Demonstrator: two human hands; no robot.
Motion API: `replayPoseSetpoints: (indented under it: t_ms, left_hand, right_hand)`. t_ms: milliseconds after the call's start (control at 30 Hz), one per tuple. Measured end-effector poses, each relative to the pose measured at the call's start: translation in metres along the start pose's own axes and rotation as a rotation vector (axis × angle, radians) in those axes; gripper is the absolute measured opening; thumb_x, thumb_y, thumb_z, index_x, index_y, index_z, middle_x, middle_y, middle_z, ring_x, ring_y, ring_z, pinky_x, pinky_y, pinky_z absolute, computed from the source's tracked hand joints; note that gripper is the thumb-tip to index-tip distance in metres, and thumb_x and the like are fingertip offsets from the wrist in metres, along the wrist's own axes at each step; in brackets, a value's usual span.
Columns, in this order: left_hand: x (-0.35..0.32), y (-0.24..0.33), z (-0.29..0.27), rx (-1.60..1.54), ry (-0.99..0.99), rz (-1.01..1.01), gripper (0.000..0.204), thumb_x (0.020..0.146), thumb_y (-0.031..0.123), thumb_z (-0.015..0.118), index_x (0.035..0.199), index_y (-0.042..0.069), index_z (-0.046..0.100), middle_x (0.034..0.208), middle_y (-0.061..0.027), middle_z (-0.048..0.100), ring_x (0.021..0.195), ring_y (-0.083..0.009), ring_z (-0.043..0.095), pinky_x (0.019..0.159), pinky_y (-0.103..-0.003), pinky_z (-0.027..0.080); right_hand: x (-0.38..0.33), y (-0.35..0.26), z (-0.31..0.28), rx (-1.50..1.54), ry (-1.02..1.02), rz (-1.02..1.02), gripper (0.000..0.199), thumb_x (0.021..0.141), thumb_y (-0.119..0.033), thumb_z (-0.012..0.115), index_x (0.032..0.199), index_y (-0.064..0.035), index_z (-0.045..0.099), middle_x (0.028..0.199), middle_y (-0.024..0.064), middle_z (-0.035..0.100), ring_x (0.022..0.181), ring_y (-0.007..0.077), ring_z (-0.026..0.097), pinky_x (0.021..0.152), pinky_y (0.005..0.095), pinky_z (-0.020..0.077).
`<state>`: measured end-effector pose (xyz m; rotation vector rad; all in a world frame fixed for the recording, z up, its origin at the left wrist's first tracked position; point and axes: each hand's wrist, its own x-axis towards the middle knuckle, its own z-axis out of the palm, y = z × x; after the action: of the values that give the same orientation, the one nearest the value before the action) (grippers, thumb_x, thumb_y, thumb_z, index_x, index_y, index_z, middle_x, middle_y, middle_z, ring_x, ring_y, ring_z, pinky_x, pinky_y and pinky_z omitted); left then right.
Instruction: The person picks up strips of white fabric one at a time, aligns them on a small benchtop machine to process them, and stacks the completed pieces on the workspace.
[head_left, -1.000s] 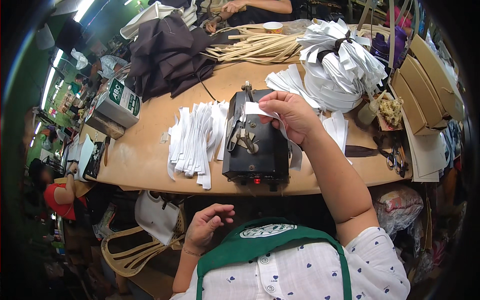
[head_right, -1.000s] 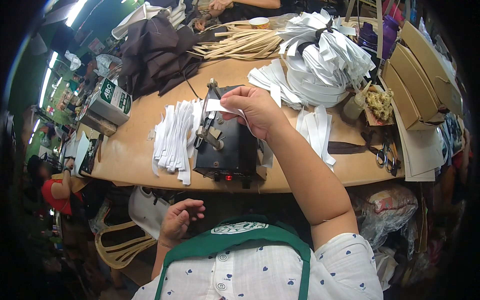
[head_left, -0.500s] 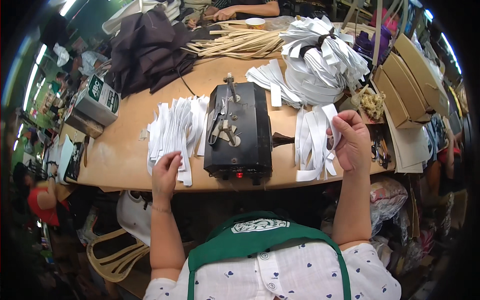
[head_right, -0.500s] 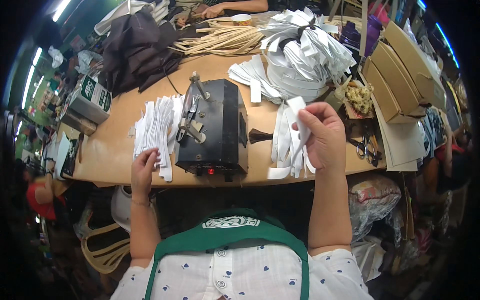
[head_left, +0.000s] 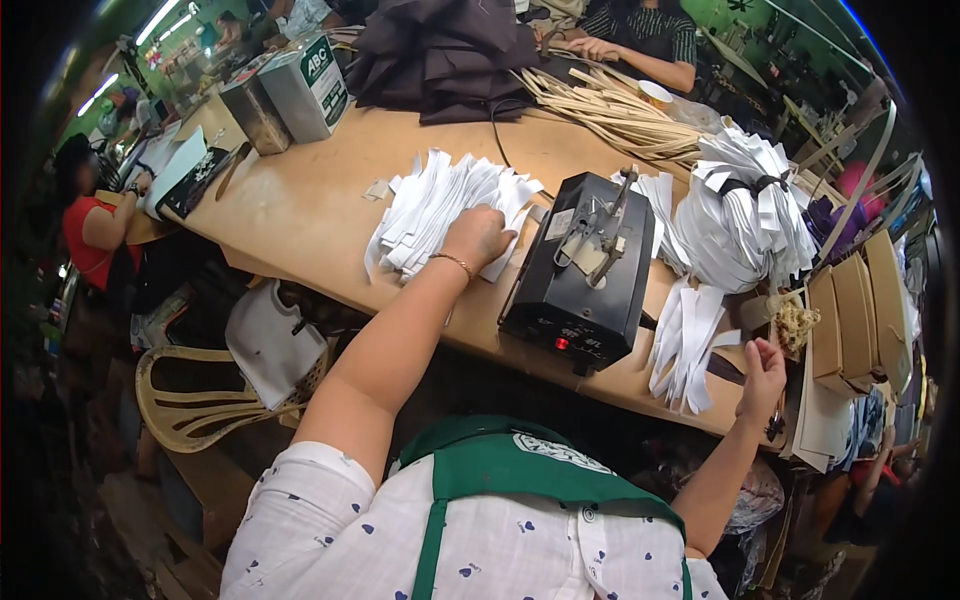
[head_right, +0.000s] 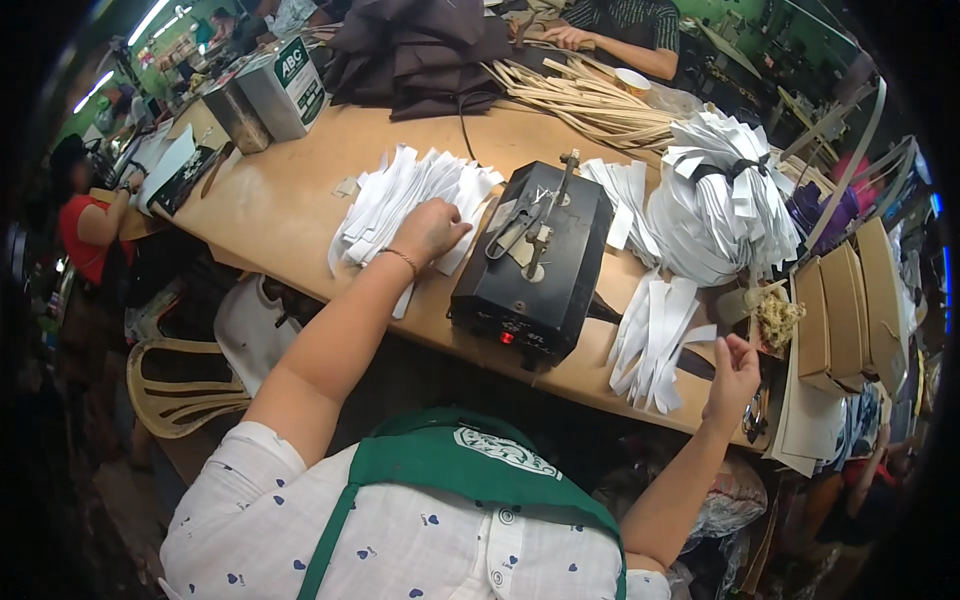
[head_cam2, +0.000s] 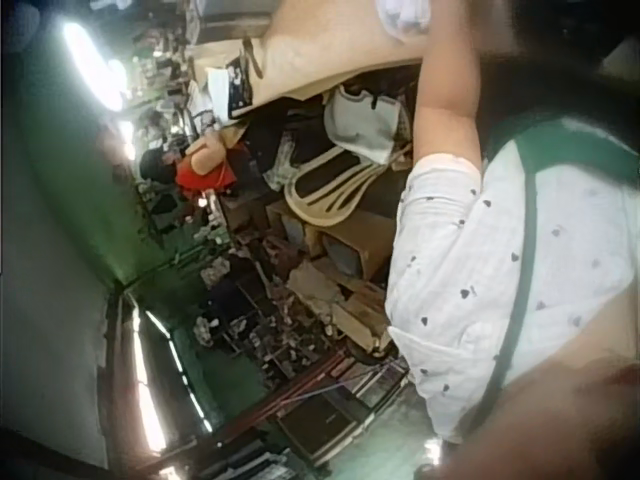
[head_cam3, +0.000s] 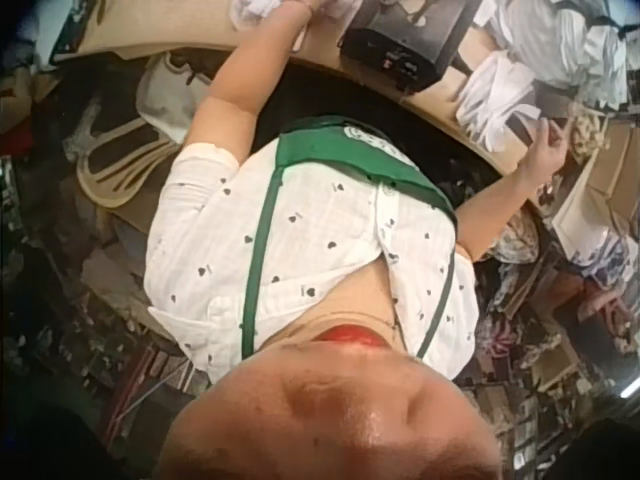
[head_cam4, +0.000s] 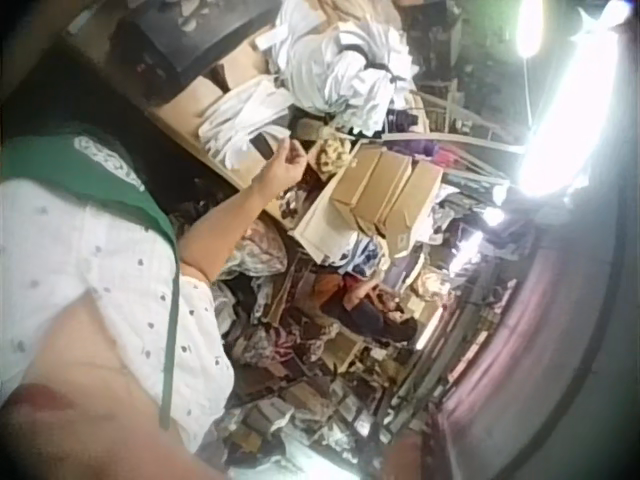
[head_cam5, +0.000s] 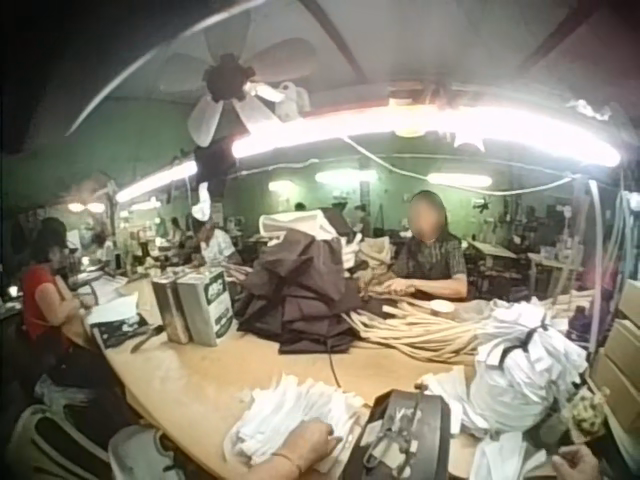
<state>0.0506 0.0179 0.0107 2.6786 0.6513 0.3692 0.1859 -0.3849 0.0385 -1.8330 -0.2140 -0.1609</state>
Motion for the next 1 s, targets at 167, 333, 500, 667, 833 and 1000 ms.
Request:
replayPoseSetpoints:
  t_ms: [167,333,500,667,833,1000]
  left_hand:
    - [0.017,0.023,0.023,0.129,-0.023,0.082,0.019,0.069,0.018,0.055,0.076,0.001,0.059,0.084,-0.0173,0.055,0.078,-0.0306,0.055,0.07,-0.036,0.045]
    - [0.043,0.022,0.035,0.112,-0.092,-0.078,0.019,0.071,0.011,0.048,0.082,0.001,0.059,0.09,-0.0181,0.054,0.085,-0.0316,0.054,0.073,-0.036,0.044]
    - [0.059,-0.005,0.038,-0.154,0.064,-0.157,0.02,0.07,0.012,0.046,0.079,-0.001,0.058,0.078,-0.0209,0.057,0.072,-0.0347,0.056,0.068,-0.037,0.045]
    - [0.009,-0.004,-0.025,-1.151,0.122,-0.27,0.016,0.073,0.012,0.039,0.071,0.0,0.049,0.061,-0.0057,0.051,0.054,-0.0129,0.051,0.049,-0.025,0.042]
    - [-0.079,0.03,-0.09,-1.334,-0.062,-0.165,0.012,0.079,0.015,0.044,0.077,0.004,0.049,0.057,0.0057,0.04,0.049,-0.0014,0.036,0.043,-0.016,0.03]
    - [-0.145,0.086,-0.085,-1.531,-0.058,-0.11,0.019,0.083,0.017,0.044,0.093,0.002,0.051,0.063,0.0032,0.046,0.05,-0.0015,0.037,0.042,-0.015,0.029]
  right_hand:
    - [-0.036,-0.002,-0.006,0.036,-0.062,0.02,0.015,0.073,-0.008,0.059,0.084,0.0002,0.052,0.074,-0.0004,0.051,0.066,0.005,0.045,0.061,0.0169,0.0363]
    - [-0.053,0.001,-0.007,0.005,-0.064,-0.015,0.017,0.073,-0.008,0.06,0.084,0.0016,0.052,0.077,0.0016,0.052,0.069,0.007,0.048,0.064,0.0186,0.0385]
    - [-0.061,-0.012,-0.011,-0.011,-0.137,0.009,0.017,0.073,-0.008,0.06,0.086,0.0009,0.053,0.077,0.0013,0.053,0.069,0.007,0.048,0.064,0.0184,0.0382]
    - [-0.072,-0.045,0.002,0.09,-0.271,0.059,0.01,0.074,-0.005,0.058,0.082,-0.0001,0.054,0.075,0.001,0.053,0.069,0.0062,0.048,0.063,0.0181,0.0376]
    - [-0.088,-0.085,0.037,0.189,-0.653,0.117,0.008,0.074,-0.006,0.056,0.078,0.0005,0.055,0.073,0.0037,0.053,0.069,0.0094,0.049,0.061,0.0202,0.0385]
    - [-0.109,-0.124,0.116,0.45,-0.989,-0.229,0.027,0.078,-0.013,0.054,0.1,0.0026,0.05,0.081,0.0062,0.055,0.074,0.0141,0.052,0.066,0.0231,0.0409]
